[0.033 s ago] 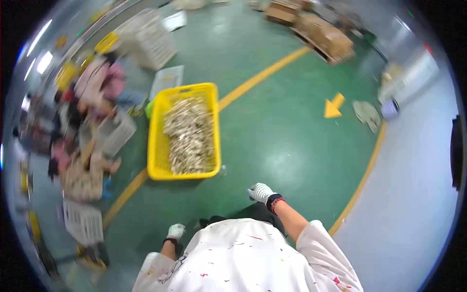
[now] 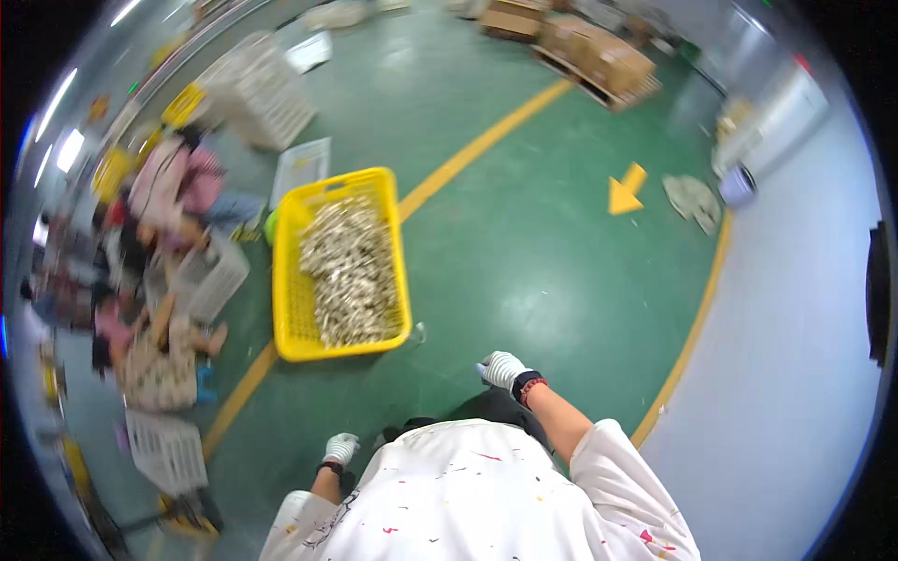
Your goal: Assembling small yellow plastic caps onto metal rods at a production line workstation and transporting a crate of the items to a sorting area.
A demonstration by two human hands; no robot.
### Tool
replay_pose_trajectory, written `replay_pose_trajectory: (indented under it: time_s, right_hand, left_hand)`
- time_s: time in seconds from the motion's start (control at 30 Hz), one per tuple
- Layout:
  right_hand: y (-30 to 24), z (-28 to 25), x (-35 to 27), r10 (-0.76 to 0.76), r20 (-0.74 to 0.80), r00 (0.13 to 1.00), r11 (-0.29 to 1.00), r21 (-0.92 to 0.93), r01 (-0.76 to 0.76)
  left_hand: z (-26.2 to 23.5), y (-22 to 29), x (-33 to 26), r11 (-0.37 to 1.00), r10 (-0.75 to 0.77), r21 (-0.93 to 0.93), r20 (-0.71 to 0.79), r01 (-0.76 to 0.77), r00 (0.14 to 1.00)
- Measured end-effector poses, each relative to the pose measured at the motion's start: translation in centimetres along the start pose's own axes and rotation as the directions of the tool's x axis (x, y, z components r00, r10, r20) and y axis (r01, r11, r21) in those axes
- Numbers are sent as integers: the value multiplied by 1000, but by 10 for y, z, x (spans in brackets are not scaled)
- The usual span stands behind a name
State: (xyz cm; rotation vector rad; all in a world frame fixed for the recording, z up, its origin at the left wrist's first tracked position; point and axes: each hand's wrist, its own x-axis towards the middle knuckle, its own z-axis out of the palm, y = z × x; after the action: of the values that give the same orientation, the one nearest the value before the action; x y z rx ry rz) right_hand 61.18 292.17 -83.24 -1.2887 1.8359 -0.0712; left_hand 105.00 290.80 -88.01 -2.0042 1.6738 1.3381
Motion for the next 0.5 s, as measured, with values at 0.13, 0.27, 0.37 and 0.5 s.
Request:
replay_pose_trajectory:
  time_s: [0.13, 0.27, 0.37, 0.5]
  right_hand:
    - [87, -34, -29, 223, 0, 975, 962, 160, -221]
    - [161, -42, -45, 267, -33, 963, 886, 401, -232]
    - [181, -67, -35, 321, 31, 947, 786, 549, -284]
    - [210, -72, 4, 268, 1, 963, 856, 459, -238]
  left_hand:
    - [18, 101, 31, 989, 138, -66, 164, -129, 977]
    - [49, 193, 72, 985, 164, 3, 293, -173, 942]
    - [49, 263, 83, 922, 233, 226, 325, -315, 917]
    - [54, 298, 137, 915, 149, 300, 371, -270, 917]
